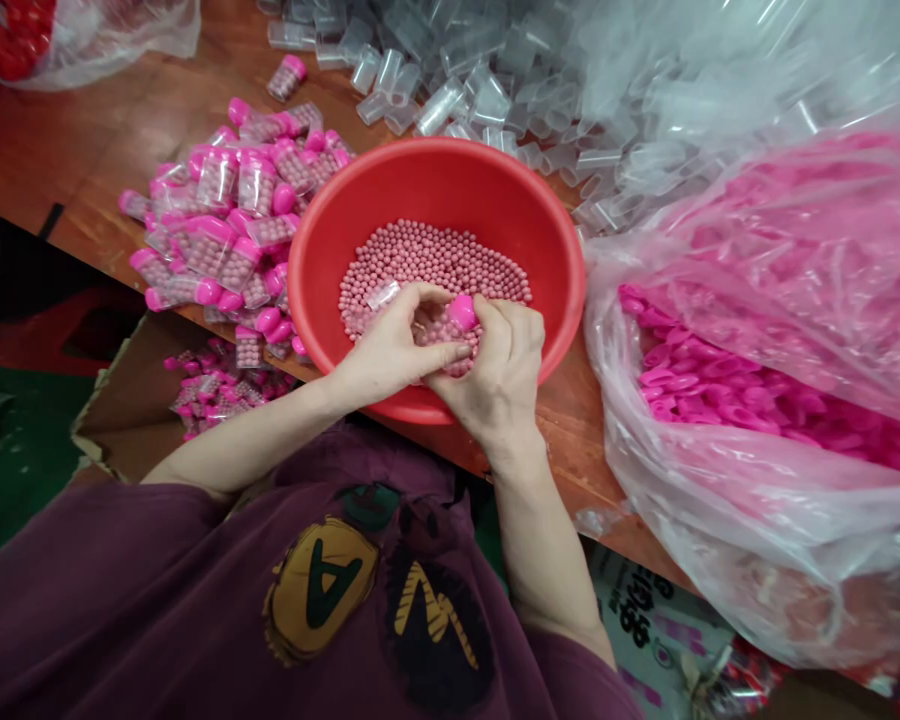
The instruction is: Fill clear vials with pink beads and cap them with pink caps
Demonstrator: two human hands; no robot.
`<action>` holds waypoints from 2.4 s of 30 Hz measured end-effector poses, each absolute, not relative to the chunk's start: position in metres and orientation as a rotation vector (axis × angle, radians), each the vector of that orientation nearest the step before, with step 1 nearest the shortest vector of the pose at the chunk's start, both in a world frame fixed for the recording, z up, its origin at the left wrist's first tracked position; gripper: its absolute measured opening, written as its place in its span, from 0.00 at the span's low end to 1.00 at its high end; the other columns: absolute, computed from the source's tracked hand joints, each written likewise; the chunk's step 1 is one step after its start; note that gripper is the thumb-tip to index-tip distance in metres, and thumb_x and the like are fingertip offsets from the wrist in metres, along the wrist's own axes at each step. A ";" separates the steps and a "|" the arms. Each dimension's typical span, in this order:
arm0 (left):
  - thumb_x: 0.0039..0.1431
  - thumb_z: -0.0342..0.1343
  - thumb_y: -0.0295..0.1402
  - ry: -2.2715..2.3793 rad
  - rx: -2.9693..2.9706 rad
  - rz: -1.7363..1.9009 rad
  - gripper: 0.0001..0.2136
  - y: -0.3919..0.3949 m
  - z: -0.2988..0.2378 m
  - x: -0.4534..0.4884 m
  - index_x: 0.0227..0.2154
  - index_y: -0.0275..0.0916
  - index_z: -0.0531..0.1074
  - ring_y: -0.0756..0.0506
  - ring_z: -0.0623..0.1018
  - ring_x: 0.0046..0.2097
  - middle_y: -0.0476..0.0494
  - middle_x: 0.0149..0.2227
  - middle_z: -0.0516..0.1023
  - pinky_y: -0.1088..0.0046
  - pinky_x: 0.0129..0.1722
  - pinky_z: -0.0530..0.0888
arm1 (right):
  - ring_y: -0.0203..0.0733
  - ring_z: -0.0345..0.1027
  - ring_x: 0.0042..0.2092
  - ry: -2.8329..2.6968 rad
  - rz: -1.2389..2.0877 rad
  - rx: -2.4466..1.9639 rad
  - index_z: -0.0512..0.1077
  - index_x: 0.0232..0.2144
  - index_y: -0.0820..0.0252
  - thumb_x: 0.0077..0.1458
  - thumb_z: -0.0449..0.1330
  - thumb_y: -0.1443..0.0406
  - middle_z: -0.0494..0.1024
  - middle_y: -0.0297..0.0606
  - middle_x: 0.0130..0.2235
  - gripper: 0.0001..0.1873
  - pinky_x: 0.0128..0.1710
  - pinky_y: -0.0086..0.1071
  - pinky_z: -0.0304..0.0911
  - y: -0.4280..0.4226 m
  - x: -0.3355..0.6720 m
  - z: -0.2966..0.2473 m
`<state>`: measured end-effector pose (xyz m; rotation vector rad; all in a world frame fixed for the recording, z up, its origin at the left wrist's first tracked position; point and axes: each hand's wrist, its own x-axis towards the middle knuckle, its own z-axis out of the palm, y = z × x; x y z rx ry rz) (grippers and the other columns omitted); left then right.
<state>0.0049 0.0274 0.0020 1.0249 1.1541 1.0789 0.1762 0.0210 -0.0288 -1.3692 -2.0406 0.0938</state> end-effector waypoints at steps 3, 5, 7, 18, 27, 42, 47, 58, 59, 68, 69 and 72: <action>0.61 0.73 0.30 1.256 1.260 1.120 0.11 0.026 -0.002 0.004 0.44 0.38 0.81 0.44 0.79 0.51 0.42 0.47 0.83 0.65 0.58 0.75 | 0.66 0.72 0.63 -2.062 0.111 -1.380 0.66 0.63 0.54 0.60 0.67 0.54 0.76 0.55 0.62 0.32 0.65 0.67 0.69 0.022 0.175 -0.030; 0.66 0.69 0.32 1.187 1.199 1.093 0.09 0.027 -0.007 0.002 0.47 0.37 0.82 0.45 0.80 0.49 0.42 0.46 0.84 0.67 0.55 0.77 | 0.66 0.69 0.66 -2.065 0.174 -1.336 0.64 0.66 0.54 0.59 0.67 0.56 0.74 0.57 0.65 0.36 0.67 0.66 0.68 0.023 0.175 -0.030; 0.66 0.69 0.31 1.125 1.100 1.060 0.11 0.029 -0.010 0.001 0.49 0.36 0.83 0.47 0.81 0.46 0.43 0.46 0.86 0.69 0.52 0.77 | 0.66 0.70 0.65 -2.075 0.228 -1.304 0.64 0.68 0.55 0.58 0.67 0.57 0.75 0.57 0.64 0.38 0.67 0.65 0.69 0.024 0.175 -0.030; 0.72 0.60 0.22 0.855 0.587 0.956 0.07 0.030 0.003 0.001 0.39 0.33 0.82 0.53 0.83 0.37 0.46 0.35 0.85 0.74 0.49 0.81 | 0.66 0.71 0.61 -2.069 0.159 -1.439 0.67 0.69 0.55 0.59 0.70 0.54 0.76 0.57 0.61 0.39 0.63 0.63 0.70 0.021 0.170 -0.029; 0.75 0.57 0.21 0.944 0.572 0.897 0.08 0.029 0.009 0.009 0.40 0.32 0.80 0.55 0.78 0.30 0.51 0.29 0.80 0.78 0.40 0.79 | 0.63 0.73 0.50 -2.143 -0.018 -1.435 0.74 0.56 0.56 0.54 0.68 0.51 0.79 0.51 0.47 0.30 0.56 0.64 0.72 0.027 0.173 -0.030; 0.74 0.64 0.53 1.790 1.468 1.508 0.17 0.077 0.001 -0.163 0.57 0.53 0.78 0.38 0.67 0.64 0.54 0.59 0.82 0.50 0.75 0.66 | 0.57 0.78 0.51 -2.326 0.347 -1.368 0.83 0.51 0.55 0.71 0.61 0.64 0.86 0.50 0.51 0.13 0.56 0.56 0.75 0.077 0.204 -0.017; 0.75 0.60 0.34 1.820 1.865 1.347 0.10 0.072 0.005 -0.141 0.55 0.46 0.77 0.43 0.69 0.67 0.48 0.61 0.79 0.53 0.78 0.61 | 0.58 0.80 0.49 -2.726 0.385 -1.539 0.84 0.48 0.60 0.64 0.62 0.73 0.87 0.52 0.51 0.14 0.51 0.53 0.76 0.084 0.179 -0.024; 0.56 0.70 0.29 1.077 1.830 0.379 0.09 0.115 -0.005 -0.028 0.23 0.37 0.79 0.48 0.69 0.29 0.51 0.22 0.70 0.67 0.40 0.70 | 0.53 0.80 0.55 -2.265 0.434 -1.179 0.80 0.49 0.53 0.70 0.59 0.66 0.84 0.47 0.54 0.11 0.59 0.52 0.79 0.067 0.179 -0.020; 0.52 0.71 0.27 1.006 1.769 0.349 0.07 0.122 -0.003 -0.029 0.22 0.37 0.80 0.49 0.70 0.28 0.51 0.22 0.71 0.68 0.39 0.69 | 0.53 0.79 0.55 -2.258 0.414 -1.172 0.80 0.48 0.53 0.70 0.58 0.66 0.84 0.47 0.53 0.10 0.58 0.53 0.79 0.066 0.178 -0.024; 0.62 0.62 0.26 1.222 2.361 -0.062 0.15 0.152 0.012 -0.027 0.48 0.28 0.88 0.37 0.84 0.48 0.32 0.44 0.89 0.66 0.44 0.73 | 0.54 0.81 0.59 -2.100 0.245 -1.093 0.81 0.55 0.51 0.73 0.60 0.65 0.84 0.48 0.58 0.13 0.60 0.54 0.80 0.060 0.201 -0.028; 0.65 0.58 0.24 1.324 2.492 -0.111 0.16 0.152 0.008 -0.026 0.49 0.26 0.87 0.34 0.83 0.52 0.27 0.47 0.88 0.63 0.46 0.74 | 0.54 0.82 0.58 -2.035 0.185 -1.158 0.81 0.55 0.50 0.73 0.61 0.63 0.85 0.47 0.57 0.12 0.60 0.55 0.80 0.058 0.213 -0.027; 0.70 0.45 0.18 1.408 2.708 -0.218 0.23 0.153 -0.004 -0.018 0.53 0.23 0.85 0.30 0.81 0.61 0.19 0.54 0.84 0.60 0.52 0.74 | 0.54 0.83 0.50 -1.845 0.030 -1.348 0.83 0.50 0.48 0.74 0.61 0.57 0.87 0.45 0.49 0.11 0.56 0.55 0.79 0.053 0.261 -0.033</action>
